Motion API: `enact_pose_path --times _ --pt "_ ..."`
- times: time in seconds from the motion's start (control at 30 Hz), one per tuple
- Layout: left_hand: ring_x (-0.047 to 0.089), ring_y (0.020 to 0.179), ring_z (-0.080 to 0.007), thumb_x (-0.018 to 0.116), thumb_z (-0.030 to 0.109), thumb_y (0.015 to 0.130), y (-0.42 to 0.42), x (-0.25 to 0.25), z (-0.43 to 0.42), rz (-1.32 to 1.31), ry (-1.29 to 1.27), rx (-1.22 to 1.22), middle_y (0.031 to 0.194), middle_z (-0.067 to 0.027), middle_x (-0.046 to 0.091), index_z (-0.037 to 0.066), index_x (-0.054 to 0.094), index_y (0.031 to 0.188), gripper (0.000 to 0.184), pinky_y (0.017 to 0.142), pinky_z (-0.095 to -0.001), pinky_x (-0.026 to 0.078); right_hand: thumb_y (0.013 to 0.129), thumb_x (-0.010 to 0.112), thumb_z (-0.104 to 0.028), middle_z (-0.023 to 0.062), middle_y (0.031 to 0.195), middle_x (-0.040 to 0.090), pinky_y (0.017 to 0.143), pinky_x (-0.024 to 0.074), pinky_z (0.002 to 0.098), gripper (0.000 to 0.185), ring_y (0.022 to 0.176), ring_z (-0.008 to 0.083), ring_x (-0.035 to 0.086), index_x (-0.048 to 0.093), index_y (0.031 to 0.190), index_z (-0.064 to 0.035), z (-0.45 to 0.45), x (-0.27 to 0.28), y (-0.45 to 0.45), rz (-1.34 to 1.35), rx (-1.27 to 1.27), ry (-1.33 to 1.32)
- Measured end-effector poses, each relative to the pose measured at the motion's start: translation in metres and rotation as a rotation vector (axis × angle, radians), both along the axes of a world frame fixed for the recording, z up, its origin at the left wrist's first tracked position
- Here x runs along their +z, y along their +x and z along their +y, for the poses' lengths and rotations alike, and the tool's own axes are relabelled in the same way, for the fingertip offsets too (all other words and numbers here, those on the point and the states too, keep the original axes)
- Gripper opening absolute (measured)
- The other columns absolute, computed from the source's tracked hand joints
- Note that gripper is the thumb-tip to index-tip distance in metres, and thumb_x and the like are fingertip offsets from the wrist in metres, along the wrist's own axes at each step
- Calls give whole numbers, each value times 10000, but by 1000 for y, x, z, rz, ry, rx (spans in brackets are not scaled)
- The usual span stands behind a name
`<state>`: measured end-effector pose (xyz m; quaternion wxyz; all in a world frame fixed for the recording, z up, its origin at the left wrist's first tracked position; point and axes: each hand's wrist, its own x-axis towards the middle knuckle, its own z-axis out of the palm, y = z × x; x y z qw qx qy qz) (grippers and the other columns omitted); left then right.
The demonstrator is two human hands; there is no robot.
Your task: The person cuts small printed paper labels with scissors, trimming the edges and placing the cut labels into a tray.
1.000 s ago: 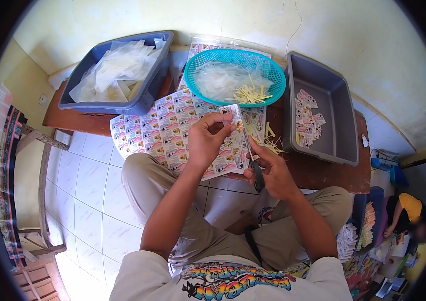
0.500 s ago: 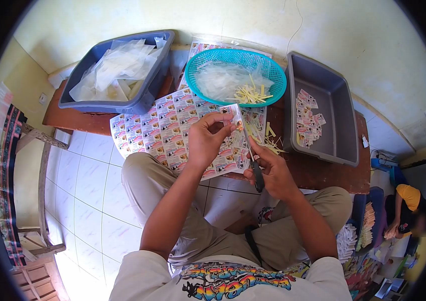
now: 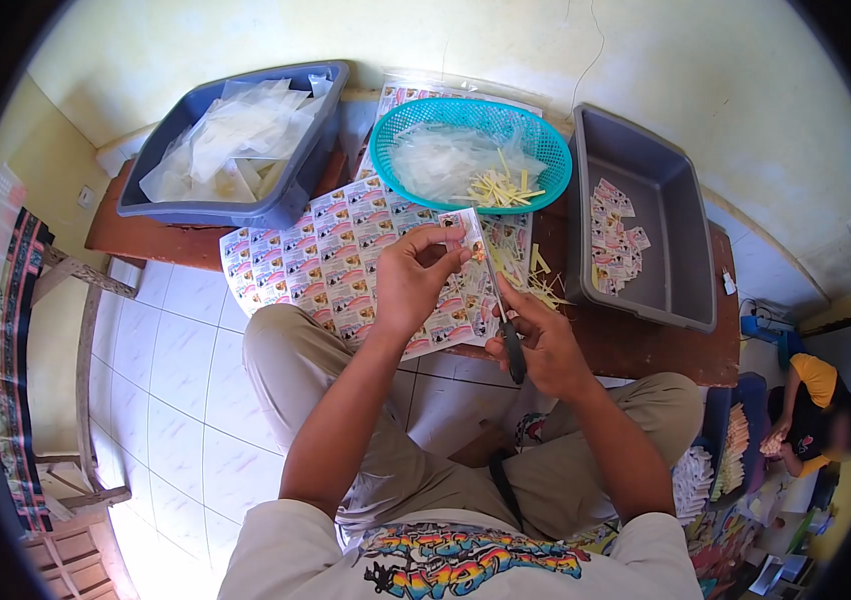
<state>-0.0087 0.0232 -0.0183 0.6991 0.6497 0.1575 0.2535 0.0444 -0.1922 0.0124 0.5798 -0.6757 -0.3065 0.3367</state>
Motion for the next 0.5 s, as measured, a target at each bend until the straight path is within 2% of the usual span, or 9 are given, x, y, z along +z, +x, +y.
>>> enact_pose_path --times 0.07,0.3,0.37,0.5 --pt "753 909 -146 802 -16 917 0 1 0 8 -1 1 1025 -100 779 -35 743 1178 269 811 -289 636 895 852 -43 45 1116 514 806 535 220 904 898 70 611 362 1654 -64 0 1 -1 79 -15 16" --pt "747 886 -139 806 -3 919 0 -1 1 2 -9 3 1014 -99 782 -35 741 1181 272 801 -286 625 903 840 -34 58 1163 537 790 574 221 885 909 80 638 365 1649 -66 -1 1 3 38 -14 0" --pt "744 875 -134 807 4 921 -1 1 1 0 -8 3 1014 -98 782 -32 742 1181 270 795 -285 620 916 808 -19 72 1300 568 667 592 261 836 885 97 636 405 1642 -109 -1 4 4 166 -60 -20" --pt "725 854 -112 808 29 929 -2 2 1 11 -18 7 980 -85 784 -20 745 1182 265 774 -270 595 921 807 -26 75 1309 564 654 592 257 820 848 82 617 419 1637 -121 -2 1 8 98 -77 -23"
